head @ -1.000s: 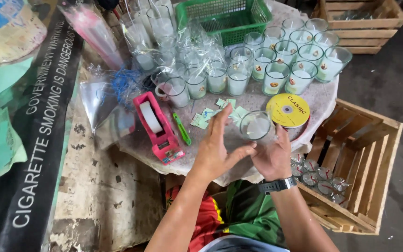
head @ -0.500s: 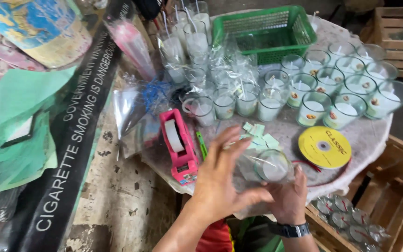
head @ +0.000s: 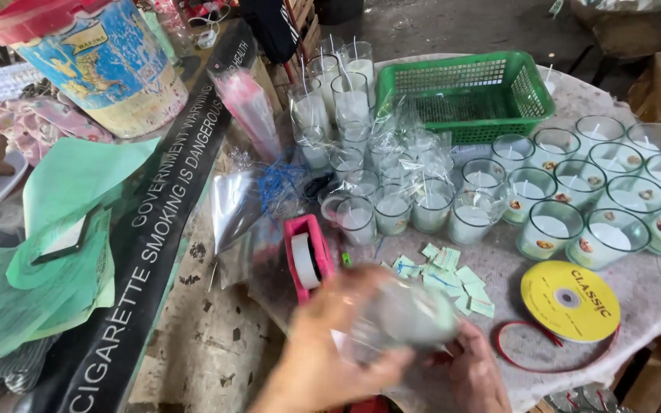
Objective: Wrapping small glass candles in plastic sleeves and applying labels at a workbench.
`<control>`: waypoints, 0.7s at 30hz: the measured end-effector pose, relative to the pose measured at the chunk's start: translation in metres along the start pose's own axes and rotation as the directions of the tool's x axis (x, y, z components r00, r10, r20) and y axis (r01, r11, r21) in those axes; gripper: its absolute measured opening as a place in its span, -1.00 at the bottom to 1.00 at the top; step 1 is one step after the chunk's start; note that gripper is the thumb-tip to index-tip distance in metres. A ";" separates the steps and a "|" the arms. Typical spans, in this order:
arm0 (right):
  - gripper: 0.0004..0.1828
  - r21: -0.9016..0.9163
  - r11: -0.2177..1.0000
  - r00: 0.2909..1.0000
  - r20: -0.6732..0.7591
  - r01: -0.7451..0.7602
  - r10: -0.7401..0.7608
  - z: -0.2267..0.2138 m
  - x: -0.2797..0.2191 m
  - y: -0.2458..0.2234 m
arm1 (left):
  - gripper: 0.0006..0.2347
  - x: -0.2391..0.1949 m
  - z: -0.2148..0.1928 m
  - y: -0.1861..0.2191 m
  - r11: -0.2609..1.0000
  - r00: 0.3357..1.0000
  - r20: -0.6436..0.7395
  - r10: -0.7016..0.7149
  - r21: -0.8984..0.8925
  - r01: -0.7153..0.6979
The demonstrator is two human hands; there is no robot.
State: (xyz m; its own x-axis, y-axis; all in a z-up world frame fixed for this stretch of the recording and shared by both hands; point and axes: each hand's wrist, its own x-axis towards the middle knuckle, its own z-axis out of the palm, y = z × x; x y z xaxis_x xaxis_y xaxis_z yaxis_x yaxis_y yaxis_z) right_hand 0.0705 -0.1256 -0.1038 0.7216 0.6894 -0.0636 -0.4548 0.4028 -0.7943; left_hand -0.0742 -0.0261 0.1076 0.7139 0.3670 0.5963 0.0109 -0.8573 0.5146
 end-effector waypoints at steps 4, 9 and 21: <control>-0.38 -0.204 0.941 0.907 0.381 0.272 -0.180 0.032 -0.024 -0.033 | -0.57 0.029 -0.049 -0.046 0.982 0.955 -0.247 -0.167 0.042 0.182; -0.38 -0.408 0.862 0.895 0.432 0.301 -0.108 0.022 -0.018 -0.017 | -0.37 0.097 -0.064 -0.138 0.803 0.892 -0.195 -0.407 0.389 0.452; -0.55 -0.478 0.832 0.945 0.291 0.281 -0.152 0.052 -0.026 -0.038 | -0.33 0.138 -0.007 -0.236 0.568 0.687 -0.050 -0.725 0.521 0.637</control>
State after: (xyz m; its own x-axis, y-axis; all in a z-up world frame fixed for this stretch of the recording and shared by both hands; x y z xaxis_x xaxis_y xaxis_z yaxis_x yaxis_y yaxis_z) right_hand 0.0423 -0.1275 -0.0404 0.5990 0.7651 0.2364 0.0736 0.2414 -0.9676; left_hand 0.0170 0.2292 0.0732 0.4479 0.8915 0.0673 0.8257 -0.4414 0.3512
